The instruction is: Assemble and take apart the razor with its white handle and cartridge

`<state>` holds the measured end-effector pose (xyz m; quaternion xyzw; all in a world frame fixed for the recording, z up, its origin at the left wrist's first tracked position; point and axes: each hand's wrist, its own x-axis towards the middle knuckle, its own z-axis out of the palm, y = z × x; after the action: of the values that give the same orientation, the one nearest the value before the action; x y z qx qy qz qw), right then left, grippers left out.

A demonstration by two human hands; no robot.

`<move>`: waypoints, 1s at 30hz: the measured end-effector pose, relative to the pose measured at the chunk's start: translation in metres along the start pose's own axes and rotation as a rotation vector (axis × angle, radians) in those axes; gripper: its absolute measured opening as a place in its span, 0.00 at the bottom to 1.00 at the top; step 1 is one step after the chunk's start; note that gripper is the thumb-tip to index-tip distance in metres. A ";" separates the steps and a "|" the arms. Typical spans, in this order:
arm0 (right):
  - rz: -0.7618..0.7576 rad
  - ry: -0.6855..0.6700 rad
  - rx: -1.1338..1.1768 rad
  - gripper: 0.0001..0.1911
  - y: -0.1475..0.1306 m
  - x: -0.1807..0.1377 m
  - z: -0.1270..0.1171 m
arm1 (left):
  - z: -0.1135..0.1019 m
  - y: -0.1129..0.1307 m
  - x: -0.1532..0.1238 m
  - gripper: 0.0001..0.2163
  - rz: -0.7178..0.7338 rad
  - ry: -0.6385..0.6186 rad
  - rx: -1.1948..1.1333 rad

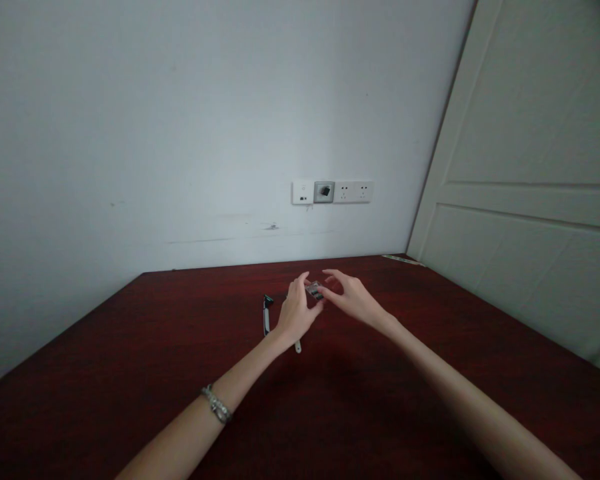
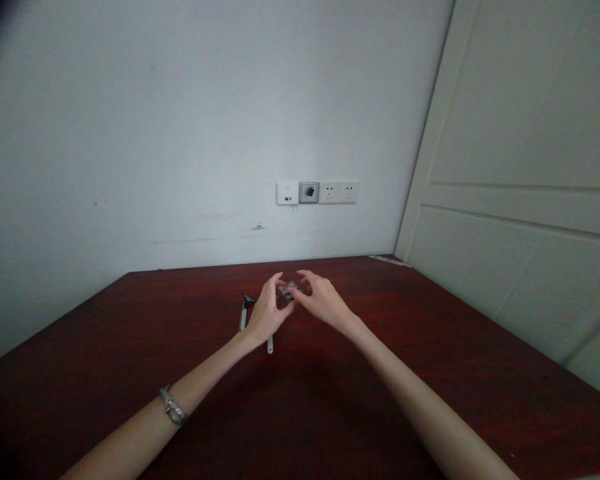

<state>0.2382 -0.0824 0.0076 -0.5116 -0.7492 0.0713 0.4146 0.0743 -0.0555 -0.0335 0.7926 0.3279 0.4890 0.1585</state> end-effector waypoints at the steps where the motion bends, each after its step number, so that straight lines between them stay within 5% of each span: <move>1: -0.007 -0.016 0.030 0.23 0.003 0.001 -0.007 | -0.001 -0.001 0.001 0.28 0.010 -0.003 -0.006; 6: -0.004 -0.238 0.146 0.29 0.023 0.004 -0.034 | -0.007 -0.006 0.003 0.28 0.066 -0.042 -0.109; 11: -0.027 -0.338 0.209 0.35 0.024 0.004 -0.038 | -0.009 -0.004 0.004 0.29 0.065 -0.099 -0.218; 24: -0.049 -0.344 0.188 0.35 0.022 0.013 -0.023 | -0.021 -0.008 0.012 0.33 0.010 -0.166 -0.288; 30: 0.060 -0.436 0.201 0.35 0.059 0.018 0.007 | -0.057 -0.040 0.035 0.17 -0.260 0.052 -0.282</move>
<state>0.2726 -0.0384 -0.0183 -0.4622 -0.7946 0.2665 0.2899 0.0198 -0.0061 -0.0060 0.7005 0.3600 0.5258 0.3213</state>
